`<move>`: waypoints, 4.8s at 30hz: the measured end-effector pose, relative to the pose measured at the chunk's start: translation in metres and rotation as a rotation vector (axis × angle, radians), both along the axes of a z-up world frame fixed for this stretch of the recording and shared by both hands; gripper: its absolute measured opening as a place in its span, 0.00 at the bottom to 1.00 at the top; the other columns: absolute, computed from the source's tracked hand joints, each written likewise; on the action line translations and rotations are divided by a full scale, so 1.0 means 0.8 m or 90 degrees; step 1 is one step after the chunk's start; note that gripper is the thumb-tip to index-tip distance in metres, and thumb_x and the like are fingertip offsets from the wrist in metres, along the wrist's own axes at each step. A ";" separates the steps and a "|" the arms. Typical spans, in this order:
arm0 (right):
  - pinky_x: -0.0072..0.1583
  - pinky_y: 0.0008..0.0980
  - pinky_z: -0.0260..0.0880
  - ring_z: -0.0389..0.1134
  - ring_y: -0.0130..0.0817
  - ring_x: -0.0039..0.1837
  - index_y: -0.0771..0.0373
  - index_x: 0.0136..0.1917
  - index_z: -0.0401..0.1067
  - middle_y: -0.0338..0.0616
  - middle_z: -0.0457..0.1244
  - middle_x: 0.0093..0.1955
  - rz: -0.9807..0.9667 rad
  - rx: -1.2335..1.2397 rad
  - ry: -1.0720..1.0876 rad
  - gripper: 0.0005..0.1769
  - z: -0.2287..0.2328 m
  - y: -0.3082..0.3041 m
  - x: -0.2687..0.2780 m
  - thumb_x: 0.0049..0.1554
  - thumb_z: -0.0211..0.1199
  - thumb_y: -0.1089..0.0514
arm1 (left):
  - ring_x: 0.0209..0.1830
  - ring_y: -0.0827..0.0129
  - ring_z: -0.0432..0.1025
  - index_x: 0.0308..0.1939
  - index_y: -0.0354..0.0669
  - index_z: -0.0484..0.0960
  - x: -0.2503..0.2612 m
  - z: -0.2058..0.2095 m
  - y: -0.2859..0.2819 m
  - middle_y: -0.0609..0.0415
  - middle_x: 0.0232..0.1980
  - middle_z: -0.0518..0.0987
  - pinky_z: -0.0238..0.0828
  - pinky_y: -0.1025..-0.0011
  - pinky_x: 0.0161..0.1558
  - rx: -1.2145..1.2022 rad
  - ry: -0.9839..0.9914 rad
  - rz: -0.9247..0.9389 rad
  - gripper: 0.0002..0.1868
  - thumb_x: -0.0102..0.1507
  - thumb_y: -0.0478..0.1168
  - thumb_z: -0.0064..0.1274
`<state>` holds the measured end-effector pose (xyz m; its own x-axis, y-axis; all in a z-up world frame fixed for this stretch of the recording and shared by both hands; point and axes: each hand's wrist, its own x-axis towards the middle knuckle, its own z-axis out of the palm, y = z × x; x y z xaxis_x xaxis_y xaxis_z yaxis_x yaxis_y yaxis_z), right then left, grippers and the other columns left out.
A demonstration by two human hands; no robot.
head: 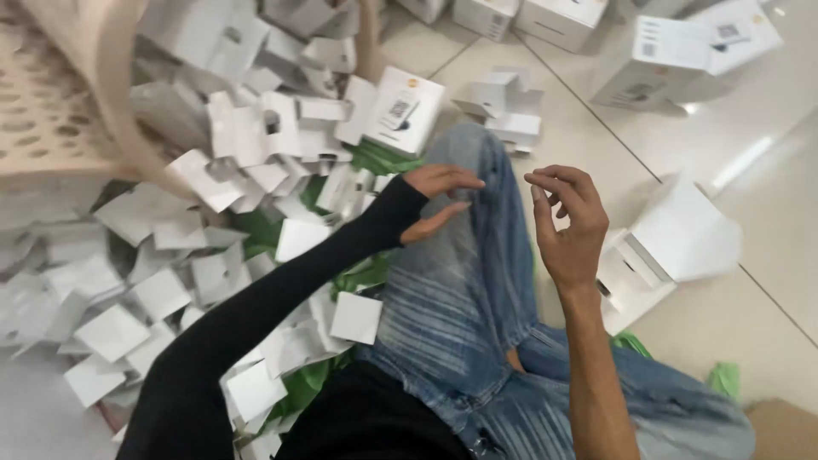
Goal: The person sorts and packs small product boxes and instruction manuals into shipping containers.
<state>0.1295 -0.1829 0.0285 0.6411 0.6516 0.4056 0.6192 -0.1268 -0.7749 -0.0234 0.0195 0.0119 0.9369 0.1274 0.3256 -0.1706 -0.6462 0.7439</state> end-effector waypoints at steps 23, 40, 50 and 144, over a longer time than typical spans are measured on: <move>0.56 0.46 0.72 0.70 0.55 0.57 0.59 0.68 0.70 0.52 0.65 0.66 0.729 -0.320 -0.027 0.28 -0.134 0.255 -0.395 0.55 0.65 0.55 | 0.38 0.56 0.78 0.44 0.38 0.79 -0.451 -0.038 0.099 0.47 0.39 0.81 0.75 0.64 0.40 0.122 0.185 0.536 0.07 0.62 0.33 0.56; 0.43 0.20 0.64 0.65 0.15 0.43 0.66 0.56 0.80 0.34 0.70 0.43 0.490 -0.074 0.488 0.12 -0.023 0.195 -0.195 0.61 0.69 0.57 | 0.67 0.54 0.69 0.62 0.47 0.77 -0.284 0.143 0.077 0.49 0.63 0.76 0.62 0.50 0.68 0.201 -0.005 0.114 0.31 0.61 0.58 0.61; 0.36 0.20 0.60 0.63 0.17 0.39 0.65 0.68 0.73 0.40 0.69 0.46 0.216 0.035 0.525 0.23 0.057 0.016 -0.047 0.60 0.64 0.59 | 0.67 0.57 0.70 0.79 0.50 0.63 -0.042 0.093 0.042 0.49 0.73 0.68 0.71 0.58 0.64 0.170 -0.034 -0.163 0.47 0.60 0.53 0.70; 0.62 0.45 0.76 0.67 0.51 0.70 0.63 0.73 0.60 0.59 0.64 0.67 -0.366 -0.124 0.315 0.39 -0.158 -0.294 0.112 0.55 0.72 0.49 | 0.78 0.42 0.59 0.79 0.42 0.54 0.295 -0.155 -0.205 0.36 0.78 0.61 0.65 0.48 0.71 -0.317 0.265 -0.284 0.47 0.59 0.42 0.60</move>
